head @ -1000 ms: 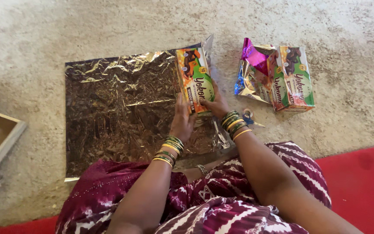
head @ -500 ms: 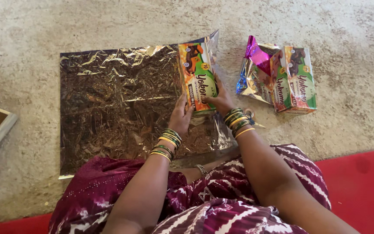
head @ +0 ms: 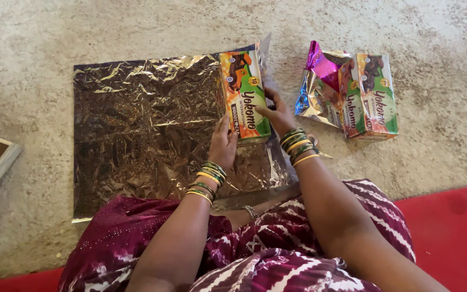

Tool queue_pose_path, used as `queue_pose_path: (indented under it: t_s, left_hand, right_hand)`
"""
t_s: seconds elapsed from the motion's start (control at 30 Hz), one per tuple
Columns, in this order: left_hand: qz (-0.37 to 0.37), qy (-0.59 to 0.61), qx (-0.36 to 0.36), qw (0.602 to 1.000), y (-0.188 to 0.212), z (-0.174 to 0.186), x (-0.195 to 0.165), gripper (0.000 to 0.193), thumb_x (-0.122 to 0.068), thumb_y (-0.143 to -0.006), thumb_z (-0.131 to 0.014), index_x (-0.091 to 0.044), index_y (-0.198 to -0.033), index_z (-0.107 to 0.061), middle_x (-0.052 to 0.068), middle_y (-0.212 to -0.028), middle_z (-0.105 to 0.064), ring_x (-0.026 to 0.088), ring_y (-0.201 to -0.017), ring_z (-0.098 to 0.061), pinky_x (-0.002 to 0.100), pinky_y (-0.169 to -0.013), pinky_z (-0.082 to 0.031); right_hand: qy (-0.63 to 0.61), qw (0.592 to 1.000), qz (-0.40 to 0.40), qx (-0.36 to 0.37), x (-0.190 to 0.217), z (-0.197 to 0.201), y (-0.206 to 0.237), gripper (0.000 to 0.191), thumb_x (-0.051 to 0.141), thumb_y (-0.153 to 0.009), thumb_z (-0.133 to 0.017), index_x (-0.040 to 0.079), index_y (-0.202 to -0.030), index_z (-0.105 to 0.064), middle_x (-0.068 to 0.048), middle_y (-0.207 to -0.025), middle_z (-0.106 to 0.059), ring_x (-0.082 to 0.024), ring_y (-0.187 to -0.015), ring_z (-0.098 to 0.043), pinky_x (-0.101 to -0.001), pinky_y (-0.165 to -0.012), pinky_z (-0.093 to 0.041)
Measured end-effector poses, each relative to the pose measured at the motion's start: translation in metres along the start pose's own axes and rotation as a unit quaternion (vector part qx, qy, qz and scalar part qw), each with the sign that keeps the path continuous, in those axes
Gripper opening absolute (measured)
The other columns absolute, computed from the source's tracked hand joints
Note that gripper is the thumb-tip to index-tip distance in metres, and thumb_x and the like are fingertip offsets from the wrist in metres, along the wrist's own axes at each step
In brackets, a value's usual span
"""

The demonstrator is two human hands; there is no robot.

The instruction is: The person sits on a red mat and wraps a rectangular box with shiny blue foil. They fold the foil around the box, crease the edges, and smooth the surface to complete the wrapping.

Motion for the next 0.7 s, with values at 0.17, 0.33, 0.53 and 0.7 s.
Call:
queue_pose_path:
  t_s: [0.17,0.33,0.53,0.7]
  left_hand:
    - [0.011,-0.029,0.005,1.000,0.001,0.001,0.000,0.062,-0.013,-0.099,-0.055,0.002,-0.156,-0.034,0.024,-0.149,-0.049,0.039,-0.136,-0.049,0.043,-0.116,-0.038]
    - [0.013,-0.045,0.002,0.999,0.002,0.001,0.001,0.064,-0.017,-0.099,-0.055,0.002,-0.156,-0.034,0.025,-0.153,-0.045,0.042,-0.140,-0.045,0.046,-0.118,-0.034]
    - [0.052,-0.052,0.002,0.997,0.004,0.001,0.000,0.063,-0.017,-0.097,-0.054,0.000,-0.154,-0.036,0.023,-0.154,-0.044,0.039,-0.142,-0.042,0.045,-0.121,-0.031]
    - [-0.016,-0.041,-0.022,0.999,0.004,0.004,-0.008,0.064,-0.013,-0.096,-0.053,0.001,-0.155,-0.034,0.026,-0.161,-0.038,0.039,-0.149,-0.036,0.045,-0.125,-0.027]
  right_hand:
    - [-0.067,0.986,-0.142,-0.058,-0.015,0.013,-0.005,0.068,0.040,-0.093,-0.063,0.014,-0.154,-0.045,0.001,-0.123,-0.061,-0.011,-0.094,-0.058,-0.0263,-0.075,-0.050]
    - [-0.185,0.973,-0.133,-0.041,-0.025,0.011,-0.021,0.062,0.044,-0.100,-0.055,0.014,-0.154,-0.050,-0.001,-0.111,-0.062,-0.011,-0.085,-0.056,-0.0262,-0.072,-0.047]
    - [-0.117,0.987,-0.095,-0.062,-0.031,0.001,-0.028,0.057,0.048,-0.104,-0.050,0.011,-0.146,-0.059,0.000,-0.119,-0.062,-0.013,-0.099,-0.056,-0.0291,-0.086,-0.047]
    - [-0.180,0.983,0.016,-0.030,-0.019,-0.003,-0.032,0.049,0.038,-0.109,-0.047,0.004,-0.142,-0.057,-0.007,-0.139,-0.063,-0.016,-0.129,-0.056,-0.0292,-0.112,-0.041]
Point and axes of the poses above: each hand's wrist, its own y-axis away from the middle knuckle, its own z-axis out of the back of the hand, x = y × z, the point moved 6 cm from there along -y, towards the middle knuckle
